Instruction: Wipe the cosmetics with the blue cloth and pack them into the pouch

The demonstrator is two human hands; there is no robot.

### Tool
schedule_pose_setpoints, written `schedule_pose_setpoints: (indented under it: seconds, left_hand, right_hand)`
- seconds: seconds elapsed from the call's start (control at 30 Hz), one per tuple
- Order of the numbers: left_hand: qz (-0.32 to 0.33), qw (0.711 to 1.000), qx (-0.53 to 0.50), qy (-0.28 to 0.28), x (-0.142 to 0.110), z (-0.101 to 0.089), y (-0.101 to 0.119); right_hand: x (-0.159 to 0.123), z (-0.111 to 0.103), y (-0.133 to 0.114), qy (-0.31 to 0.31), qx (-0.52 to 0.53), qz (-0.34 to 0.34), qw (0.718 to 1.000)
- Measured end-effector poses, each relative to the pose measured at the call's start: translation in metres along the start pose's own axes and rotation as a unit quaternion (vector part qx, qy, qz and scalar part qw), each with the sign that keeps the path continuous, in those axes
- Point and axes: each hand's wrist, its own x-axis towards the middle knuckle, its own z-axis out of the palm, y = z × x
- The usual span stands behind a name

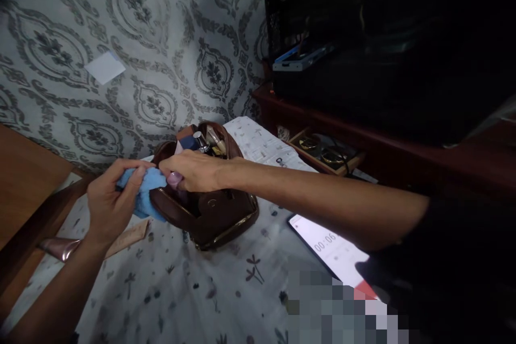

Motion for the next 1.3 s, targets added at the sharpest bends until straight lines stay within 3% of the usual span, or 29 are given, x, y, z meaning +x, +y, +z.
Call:
schedule_pose_setpoints:
  seconds: [0.1, 0.23, 0.3, 0.43, 0.57, 0.93, 1.07, 1.3]
  left_hand:
    - [-0.015, 0.999, -0.037, 0.024, -0.006, 0.004, -0.001]
    - [-0.007, 0.995, -0.074, 0.059, -0.013, 0.004, -0.003]
    - [0.001, 0.995, -0.072, 0.073, -0.018, 0.002, -0.004]
    - [0.0, 0.994, -0.069, 0.085, -0.029, -0.001, -0.005]
    - [0.002, 0.995, -0.078, 0.067, -0.042, 0.001, -0.01]
    - [-0.072, 0.991, -0.112, 0.023, -0.06, 0.003, -0.012]
    - [-0.106, 0.985, -0.133, 0.02, -0.066, 0.001, -0.009]
    - [-0.158, 0.975, -0.155, -0.007, -0.084, 0.004, -0.014]
  right_hand:
    - [-0.002, -0.009, -0.002, 0.008, -0.014, 0.032, 0.999]
    - [-0.006, -0.022, -0.005, 0.056, -0.136, 0.184, 0.972]
    - [-0.004, -0.02, -0.006, 0.007, -0.211, 0.234, 0.949]
    - [0.011, -0.008, -0.006, -0.108, -0.26, 0.259, 0.924]
    - [0.025, -0.001, -0.002, -0.11, -0.233, 0.318, 0.912]
    - [0.024, -0.005, -0.009, -0.148, -0.198, 0.277, 0.928]
    - [0.021, -0.004, -0.008, -0.139, -0.21, 0.26, 0.932]
    - [0.019, -0.001, -0.001, -0.108, -0.206, 0.288, 0.929]
